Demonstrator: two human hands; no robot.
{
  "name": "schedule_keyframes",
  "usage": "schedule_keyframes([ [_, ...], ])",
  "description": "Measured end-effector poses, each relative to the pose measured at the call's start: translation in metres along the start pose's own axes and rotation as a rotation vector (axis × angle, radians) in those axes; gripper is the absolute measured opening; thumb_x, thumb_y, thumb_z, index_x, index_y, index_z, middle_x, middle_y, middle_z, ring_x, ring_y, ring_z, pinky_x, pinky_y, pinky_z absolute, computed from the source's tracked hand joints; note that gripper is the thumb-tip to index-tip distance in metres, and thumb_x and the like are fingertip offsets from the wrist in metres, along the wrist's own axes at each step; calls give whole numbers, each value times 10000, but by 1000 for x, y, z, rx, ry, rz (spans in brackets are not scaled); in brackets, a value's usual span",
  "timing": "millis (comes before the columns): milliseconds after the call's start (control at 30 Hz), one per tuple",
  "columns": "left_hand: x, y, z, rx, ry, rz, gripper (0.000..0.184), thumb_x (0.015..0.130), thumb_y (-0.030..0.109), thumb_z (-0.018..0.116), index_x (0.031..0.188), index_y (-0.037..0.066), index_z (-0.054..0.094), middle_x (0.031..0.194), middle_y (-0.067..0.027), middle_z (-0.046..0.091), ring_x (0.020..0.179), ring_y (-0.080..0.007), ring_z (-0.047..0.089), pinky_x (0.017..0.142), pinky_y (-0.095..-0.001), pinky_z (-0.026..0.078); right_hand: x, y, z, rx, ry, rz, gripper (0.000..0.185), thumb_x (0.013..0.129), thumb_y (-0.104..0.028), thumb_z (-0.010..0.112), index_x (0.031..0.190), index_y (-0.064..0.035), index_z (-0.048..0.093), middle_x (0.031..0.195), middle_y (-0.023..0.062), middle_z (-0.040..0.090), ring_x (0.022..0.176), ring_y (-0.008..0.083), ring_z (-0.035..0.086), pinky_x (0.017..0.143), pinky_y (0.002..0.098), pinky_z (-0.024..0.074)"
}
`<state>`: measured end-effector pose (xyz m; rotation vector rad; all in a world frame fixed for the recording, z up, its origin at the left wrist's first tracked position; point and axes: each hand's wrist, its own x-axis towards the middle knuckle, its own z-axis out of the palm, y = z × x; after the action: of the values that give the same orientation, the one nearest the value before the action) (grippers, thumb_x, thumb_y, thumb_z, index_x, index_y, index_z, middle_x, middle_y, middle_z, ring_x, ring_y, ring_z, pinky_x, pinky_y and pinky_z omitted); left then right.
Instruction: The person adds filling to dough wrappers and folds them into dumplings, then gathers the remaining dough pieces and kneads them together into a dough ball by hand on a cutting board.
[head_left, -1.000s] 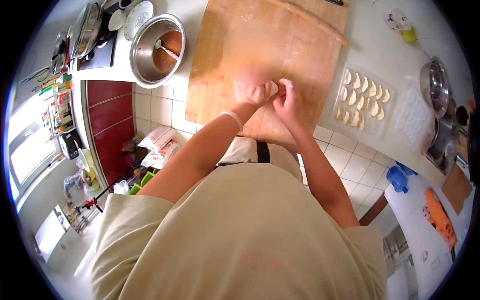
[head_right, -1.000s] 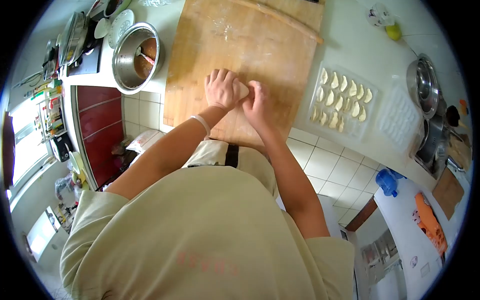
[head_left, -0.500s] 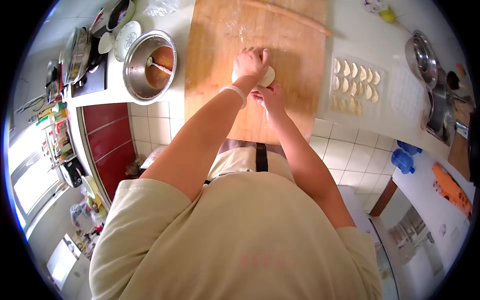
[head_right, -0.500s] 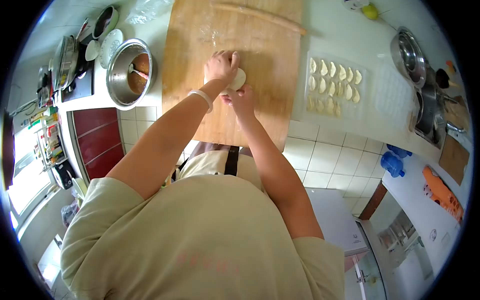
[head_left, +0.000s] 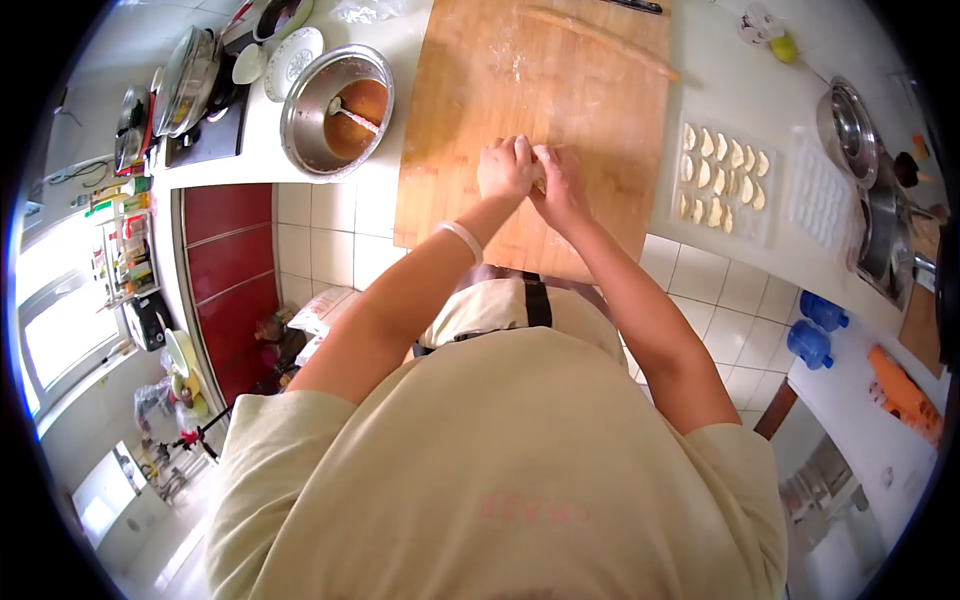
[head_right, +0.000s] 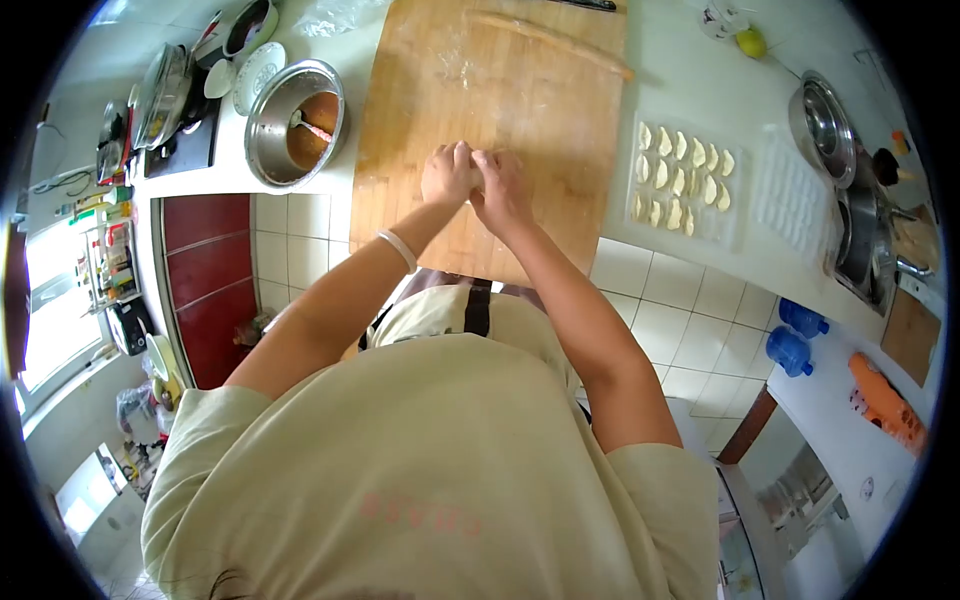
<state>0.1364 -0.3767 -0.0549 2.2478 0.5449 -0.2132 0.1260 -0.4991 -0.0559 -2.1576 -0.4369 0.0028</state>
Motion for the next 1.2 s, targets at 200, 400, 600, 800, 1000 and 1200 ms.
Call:
schedule_keyframes([
  [200,-16,14,24,336,348,470,207,874,274,507,819,114,627,925,-71,605,921,-300,534,793,-450,402,4,44,-11,147,-28,-23,461,698,-4,679,1134,-78,548,1046,151,574,971,366,555,833,451,464],
  [400,34,35,31,458,239,477,181,872,268,526,859,132,644,937,-62,600,940,-279,544,806,-438,400,0,55,-35,370,-36,301,508,742,17,631,1229,-10,488,990,175,605,809,247,654,670,311,525],
  [600,67,52,30,441,137,514,212,885,274,510,875,113,649,908,-99,625,908,-290,578,800,-433,431,-18,44,-3,976,131,710,292,820,-12,640,1080,50,522,838,119,650,720,205,670,618,286,549],
  [800,77,45,31,382,187,526,429,934,421,459,828,70,683,866,-110,663,868,-293,614,786,-431,474,7,30,6,1058,26,756,294,874,-102,672,1074,36,506,959,122,627,774,174,653,651,263,533],
  [1000,93,12,0,-96,-406,-269,755,941,649,245,931,62,720,986,-205,683,991,-346,643,886,-439,467,7,-17,-3,63,143,175,460,747,-147,758,1120,-17,523,1023,177,609,958,325,618,765,413,515],
  [1200,-2,9,8,297,190,156,395,922,399,403,866,114,669,968,-122,648,962,-345,574,860,-472,423,3,-2,0,2,29,165,450,737,-104,711,1156,-100,548,1002,172,536,992,361,556,789,451,478],
])
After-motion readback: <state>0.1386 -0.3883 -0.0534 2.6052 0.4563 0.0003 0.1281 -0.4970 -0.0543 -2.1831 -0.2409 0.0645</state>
